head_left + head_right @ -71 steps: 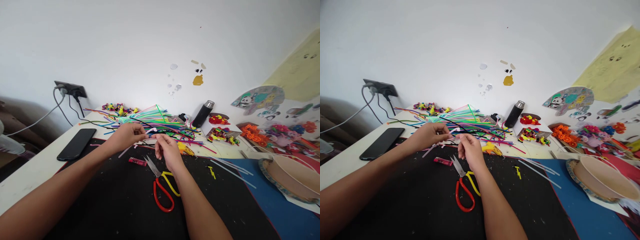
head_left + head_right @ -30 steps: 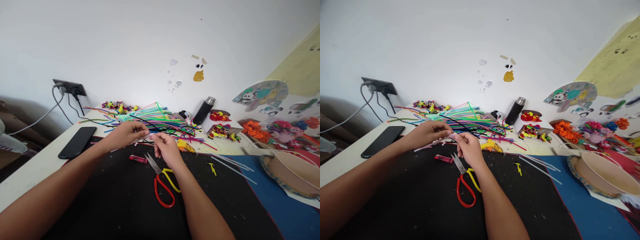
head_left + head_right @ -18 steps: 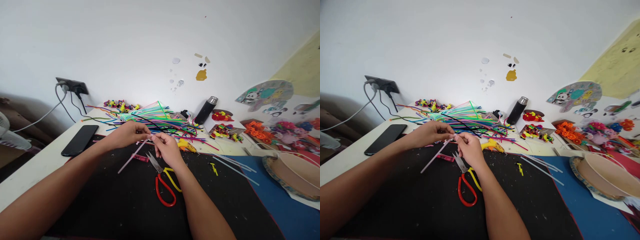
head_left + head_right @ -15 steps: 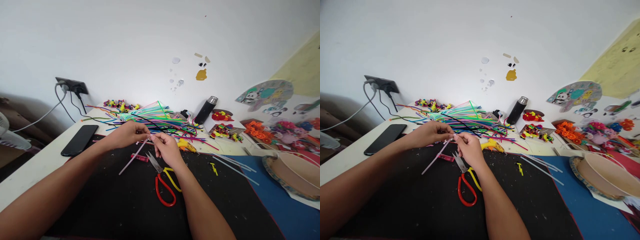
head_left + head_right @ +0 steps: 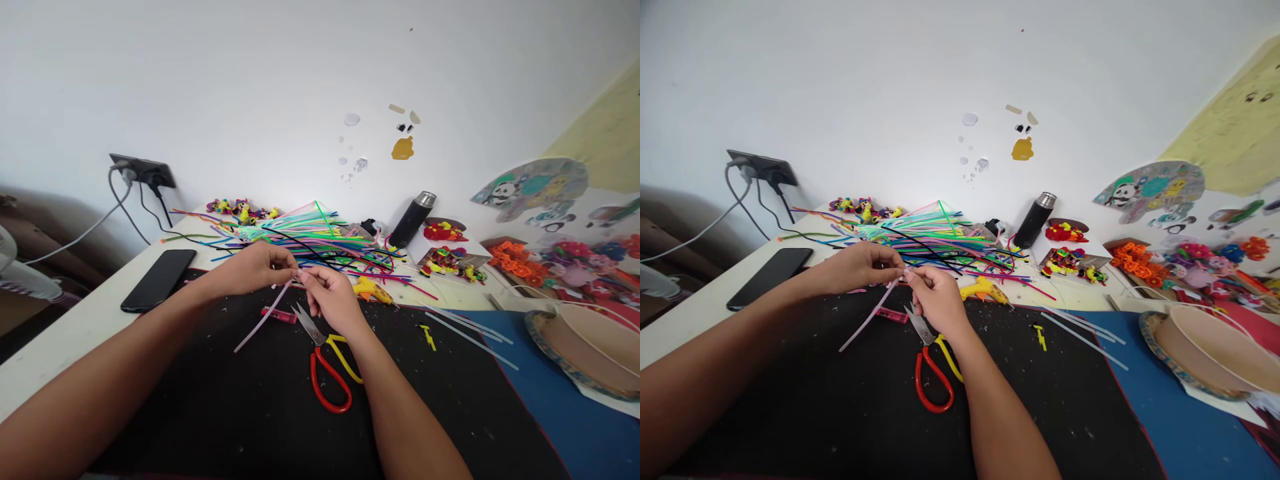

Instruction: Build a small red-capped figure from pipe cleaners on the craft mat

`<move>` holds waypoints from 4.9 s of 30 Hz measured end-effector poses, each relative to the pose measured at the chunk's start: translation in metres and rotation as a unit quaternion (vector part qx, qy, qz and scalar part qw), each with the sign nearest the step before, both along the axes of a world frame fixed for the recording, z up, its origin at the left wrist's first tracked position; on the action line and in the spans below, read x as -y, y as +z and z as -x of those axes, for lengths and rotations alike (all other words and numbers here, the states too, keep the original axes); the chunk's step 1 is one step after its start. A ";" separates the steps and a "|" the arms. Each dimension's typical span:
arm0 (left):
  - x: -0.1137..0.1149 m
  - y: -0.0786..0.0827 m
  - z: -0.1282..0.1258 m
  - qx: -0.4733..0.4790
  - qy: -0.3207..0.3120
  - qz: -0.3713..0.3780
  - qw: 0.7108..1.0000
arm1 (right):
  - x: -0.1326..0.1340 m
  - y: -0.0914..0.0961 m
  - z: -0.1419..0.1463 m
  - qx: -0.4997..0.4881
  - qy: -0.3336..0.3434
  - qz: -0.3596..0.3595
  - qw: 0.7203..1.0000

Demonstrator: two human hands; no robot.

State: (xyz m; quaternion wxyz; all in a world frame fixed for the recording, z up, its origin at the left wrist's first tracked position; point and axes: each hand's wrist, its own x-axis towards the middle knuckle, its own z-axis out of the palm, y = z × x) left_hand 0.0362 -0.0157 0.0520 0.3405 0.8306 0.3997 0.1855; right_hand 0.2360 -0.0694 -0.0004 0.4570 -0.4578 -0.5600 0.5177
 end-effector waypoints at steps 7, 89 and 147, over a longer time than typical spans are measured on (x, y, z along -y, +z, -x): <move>0.003 0.002 -0.002 -0.009 0.006 -0.003 1.000 | 0.000 0.001 0.000 0.007 0.000 -0.010 1.000; 0.004 -0.019 -0.016 0.132 0.075 0.008 0.988 | -0.006 -0.005 -0.004 -0.027 -0.034 -0.016 0.999; -0.004 0.001 0.002 0.125 0.079 0.050 0.988 | -0.012 -0.015 -0.007 0.056 -0.040 -0.041 0.997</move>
